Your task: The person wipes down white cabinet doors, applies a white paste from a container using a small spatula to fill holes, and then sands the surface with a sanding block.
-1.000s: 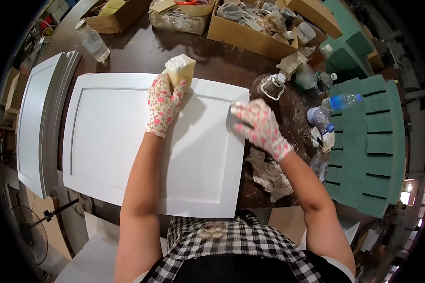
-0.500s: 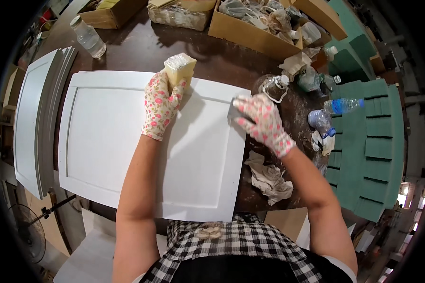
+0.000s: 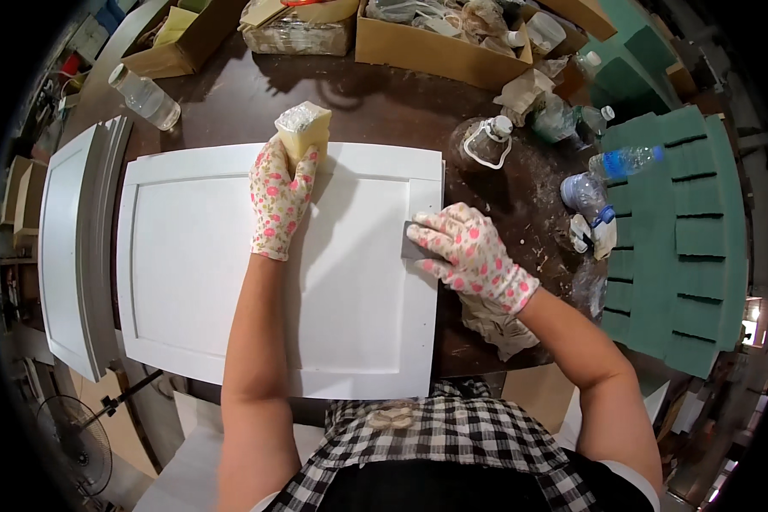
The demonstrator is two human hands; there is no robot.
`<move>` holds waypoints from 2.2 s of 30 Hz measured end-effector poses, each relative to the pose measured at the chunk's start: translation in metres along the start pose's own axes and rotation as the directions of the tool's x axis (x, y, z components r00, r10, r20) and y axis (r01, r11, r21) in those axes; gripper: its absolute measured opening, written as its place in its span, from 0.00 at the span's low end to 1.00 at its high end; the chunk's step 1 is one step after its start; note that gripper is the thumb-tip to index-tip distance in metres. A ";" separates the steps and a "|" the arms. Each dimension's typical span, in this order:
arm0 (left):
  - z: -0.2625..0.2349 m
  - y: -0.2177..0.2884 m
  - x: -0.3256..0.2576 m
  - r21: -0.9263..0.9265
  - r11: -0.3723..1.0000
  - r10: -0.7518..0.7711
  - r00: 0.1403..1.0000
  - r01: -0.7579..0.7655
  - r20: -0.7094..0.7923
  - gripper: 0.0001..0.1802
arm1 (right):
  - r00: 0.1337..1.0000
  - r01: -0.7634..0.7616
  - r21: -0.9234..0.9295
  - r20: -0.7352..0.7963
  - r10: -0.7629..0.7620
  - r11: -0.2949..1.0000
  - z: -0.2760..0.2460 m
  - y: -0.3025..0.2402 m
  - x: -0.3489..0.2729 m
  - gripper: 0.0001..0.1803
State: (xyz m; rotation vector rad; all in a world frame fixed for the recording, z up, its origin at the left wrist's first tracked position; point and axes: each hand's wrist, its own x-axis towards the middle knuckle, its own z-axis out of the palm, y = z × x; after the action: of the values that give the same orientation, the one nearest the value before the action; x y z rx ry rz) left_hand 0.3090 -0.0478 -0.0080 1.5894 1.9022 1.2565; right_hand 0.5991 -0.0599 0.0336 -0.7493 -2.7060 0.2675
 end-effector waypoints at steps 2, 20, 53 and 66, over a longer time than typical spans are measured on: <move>0.005 0.005 -0.001 0.043 0.999 0.020 1.000 -0.020 0.006 0.19 | 0.999 -0.040 -0.080 -0.007 0.039 0.996 -0.003 0.009 0.006 0.21; 0.003 0.006 0.001 0.001 0.999 -0.053 0.998 0.053 -0.031 0.19 | 0.993 0.082 0.031 -0.085 -0.079 0.996 0.003 -0.015 -0.015 0.20; 0.009 0.008 0.005 0.139 0.990 -0.035 0.999 0.034 0.003 0.28 | 0.989 0.077 -0.076 -0.123 -0.086 0.994 0.004 -0.071 -0.039 0.15; 0.012 0.008 0.008 0.150 0.989 0.000 0.999 0.007 -0.046 0.23 | 0.990 -0.132 -0.322 -0.082 0.111 0.937 0.005 0.016 0.030 0.21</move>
State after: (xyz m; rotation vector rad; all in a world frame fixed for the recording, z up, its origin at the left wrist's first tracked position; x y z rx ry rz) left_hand 0.3204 -0.0357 -0.0063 1.6428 2.0710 1.1823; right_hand 0.5802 -0.0316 0.0321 -1.0010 -2.6784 -0.1831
